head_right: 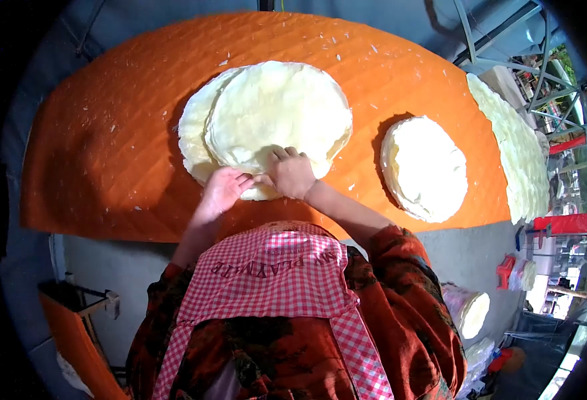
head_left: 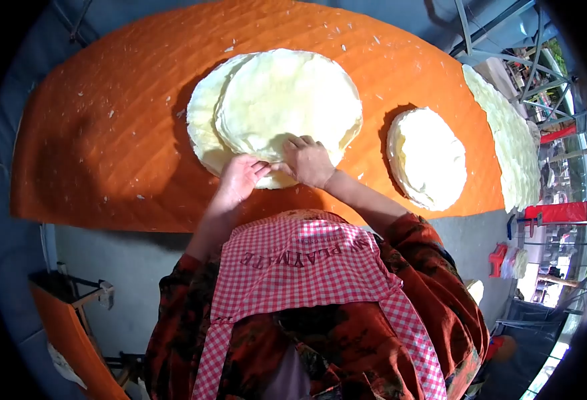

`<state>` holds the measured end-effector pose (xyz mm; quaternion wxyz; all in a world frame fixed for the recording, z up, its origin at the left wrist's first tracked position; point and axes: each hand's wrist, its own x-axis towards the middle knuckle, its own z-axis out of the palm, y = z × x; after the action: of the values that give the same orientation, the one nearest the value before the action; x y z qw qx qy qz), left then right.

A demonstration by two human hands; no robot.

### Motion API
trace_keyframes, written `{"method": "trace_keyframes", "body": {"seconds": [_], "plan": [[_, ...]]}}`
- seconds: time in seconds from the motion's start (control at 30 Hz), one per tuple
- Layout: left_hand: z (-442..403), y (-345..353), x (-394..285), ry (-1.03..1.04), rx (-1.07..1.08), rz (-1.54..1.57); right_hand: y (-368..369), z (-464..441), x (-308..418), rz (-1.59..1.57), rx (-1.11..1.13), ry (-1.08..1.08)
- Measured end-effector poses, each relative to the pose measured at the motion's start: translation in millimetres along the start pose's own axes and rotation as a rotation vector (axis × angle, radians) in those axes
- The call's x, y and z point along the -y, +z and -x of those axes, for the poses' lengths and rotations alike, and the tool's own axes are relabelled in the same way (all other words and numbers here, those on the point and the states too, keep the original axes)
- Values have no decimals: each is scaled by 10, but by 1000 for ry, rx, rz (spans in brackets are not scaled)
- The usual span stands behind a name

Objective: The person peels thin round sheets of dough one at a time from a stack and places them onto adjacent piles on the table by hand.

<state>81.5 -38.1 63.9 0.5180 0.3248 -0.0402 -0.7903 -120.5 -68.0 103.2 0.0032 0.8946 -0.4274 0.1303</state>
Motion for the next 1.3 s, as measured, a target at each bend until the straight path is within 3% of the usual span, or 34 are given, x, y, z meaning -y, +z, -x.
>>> {"method": "trace_keyframes", "body": {"seconds": [0.03, 0.17, 0.27, 0.3, 0.33, 0.37, 0.43, 0.47, 0.5, 0.57, 0.63, 0.67, 0.73, 0.77, 0.83, 0.87, 0.9, 0.93, 1.0, 1.03, 1.07, 1.1, 1.17, 1.2, 1.3], "plan": [[-5, -20, -6, -11, 40, -24, -108, 0, 63, -43, 98, 42], [-52, -26, 92, 77, 86, 103, 111, -46, 62, -68, -14, 110], [-201, -162, 151, 108, 34, 19, 123, -189, -92, -110, 185, 174], [-216, -140, 184, 165, 5, -90, 138, -302, -211, 25, 277, 124], [-181, 12, 243, 222, -141, -36, 84, -493, -353, 71, 371, 155], [-206, -13, 213, 186, -117, -114, -144, -744, -531, -71, 380, 185], [-211, 35, 175, 141, -131, -216, 300, -1423, -2033, -337, 201, 99], [-329, 14, 205, 110, -263, -196, -892, -1729, -1431, -192, 352, 177], [-388, -68, 209, 122, -204, -280, -1031, -2081, -1787, -36, 235, 188], [-378, -55, 145, 141, -168, -350, -1746, -2511, -2176, -183, 124, 96], [-218, 110, 153, 148, -215, -315, -2113, -3065, -2627, 75, -51, 121], [-221, 95, 137, 161, -224, -316, -2494, -2902, -2431, -121, -142, 137], [-181, 105, 101, 181, -242, -317, -2836, -2930, -2275, -13, -290, -52], [-104, 158, 78, 205, -251, -331, -2975, -2966, -2143, 46, -188, 82], [-134, 117, 67, 379, -378, -478, -3135, -2818, -1653, 75, -56, 126], [-176, 55, 71, 463, -445, -549, -3119, -2747, -1452, 87, 15, 148], [-339, -123, 86, 595, -535, -653, -2910, -2709, -1375, 309, 13, 180], [-329, -91, 66, 586, -509, -562, -2694, -2372, -1101, 328, -173, 33], [-203, 23, -20, 566, -465, -377, -1953, -1877, -976, 532, -97, 1], [-175, 69, -58, 469, -499, -335, -1503, -1537, -906, 444, -105, -12], [-178, -67, -98, 321, -366, -390, -970, -1213, -912, 264, -324, -177], [-177, -44, -99, 305, -406, -372, -514, -894, -896, 225, -178, -76], [-195, -71, -70, 258, -440, -303, 154, -418, -947, 124, -102, -180], [-217, -92, -62, 259, -447, -352, 283, -303, -953, 102, -88, -233], [-239, -129, -43, 275, -448, -458, -3, -434, -820, 52, -169, -65]]}}
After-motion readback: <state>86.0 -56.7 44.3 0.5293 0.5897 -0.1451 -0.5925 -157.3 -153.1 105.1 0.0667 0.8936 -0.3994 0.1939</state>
